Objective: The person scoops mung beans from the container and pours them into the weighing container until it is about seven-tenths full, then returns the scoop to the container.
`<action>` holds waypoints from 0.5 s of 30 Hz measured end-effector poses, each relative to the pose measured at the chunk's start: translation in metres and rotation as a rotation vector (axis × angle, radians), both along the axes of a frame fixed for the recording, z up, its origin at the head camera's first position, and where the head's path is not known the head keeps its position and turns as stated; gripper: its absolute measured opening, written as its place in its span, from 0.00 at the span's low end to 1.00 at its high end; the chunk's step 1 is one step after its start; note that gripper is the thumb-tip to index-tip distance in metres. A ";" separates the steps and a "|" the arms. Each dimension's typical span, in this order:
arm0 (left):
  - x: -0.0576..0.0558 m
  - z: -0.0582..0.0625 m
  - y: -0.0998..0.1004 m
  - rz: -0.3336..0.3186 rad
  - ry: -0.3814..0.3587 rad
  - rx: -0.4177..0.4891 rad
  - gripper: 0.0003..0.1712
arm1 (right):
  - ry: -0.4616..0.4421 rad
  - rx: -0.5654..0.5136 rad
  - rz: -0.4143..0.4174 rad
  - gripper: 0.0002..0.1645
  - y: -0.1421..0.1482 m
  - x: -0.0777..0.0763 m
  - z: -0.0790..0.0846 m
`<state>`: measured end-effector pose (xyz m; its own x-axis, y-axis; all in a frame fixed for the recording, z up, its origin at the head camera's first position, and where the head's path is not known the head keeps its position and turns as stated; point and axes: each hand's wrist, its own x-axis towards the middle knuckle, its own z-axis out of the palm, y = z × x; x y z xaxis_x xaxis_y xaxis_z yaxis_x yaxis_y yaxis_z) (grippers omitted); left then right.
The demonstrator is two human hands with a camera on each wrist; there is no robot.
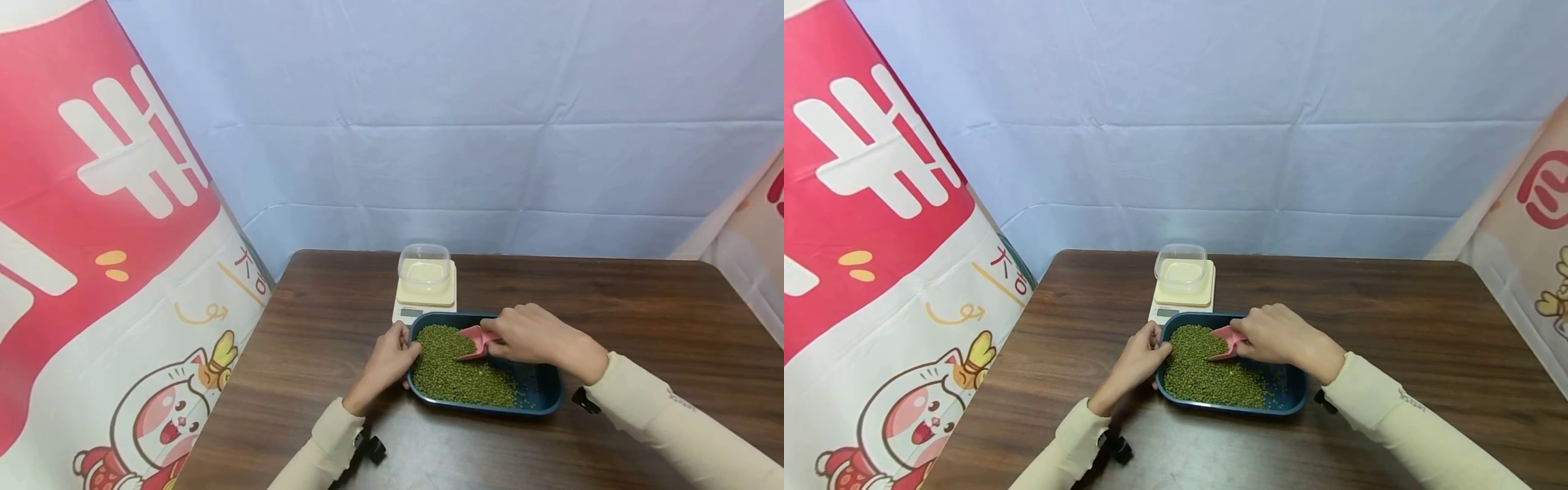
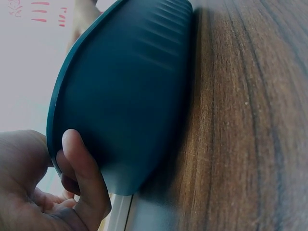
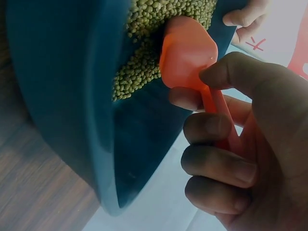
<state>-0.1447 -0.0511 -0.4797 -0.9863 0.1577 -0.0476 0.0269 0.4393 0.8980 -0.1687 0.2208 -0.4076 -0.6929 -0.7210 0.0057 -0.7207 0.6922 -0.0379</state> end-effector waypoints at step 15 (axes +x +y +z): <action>-0.002 -0.002 0.000 -0.012 0.018 -0.007 0.07 | 0.009 -0.002 0.018 0.09 -0.011 -0.004 -0.001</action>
<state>-0.1466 -0.0516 -0.4814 -0.9851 0.1693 -0.0309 0.0484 0.4449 0.8943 -0.1726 0.2100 -0.4082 -0.6800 -0.7331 0.0135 -0.7331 0.6794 -0.0327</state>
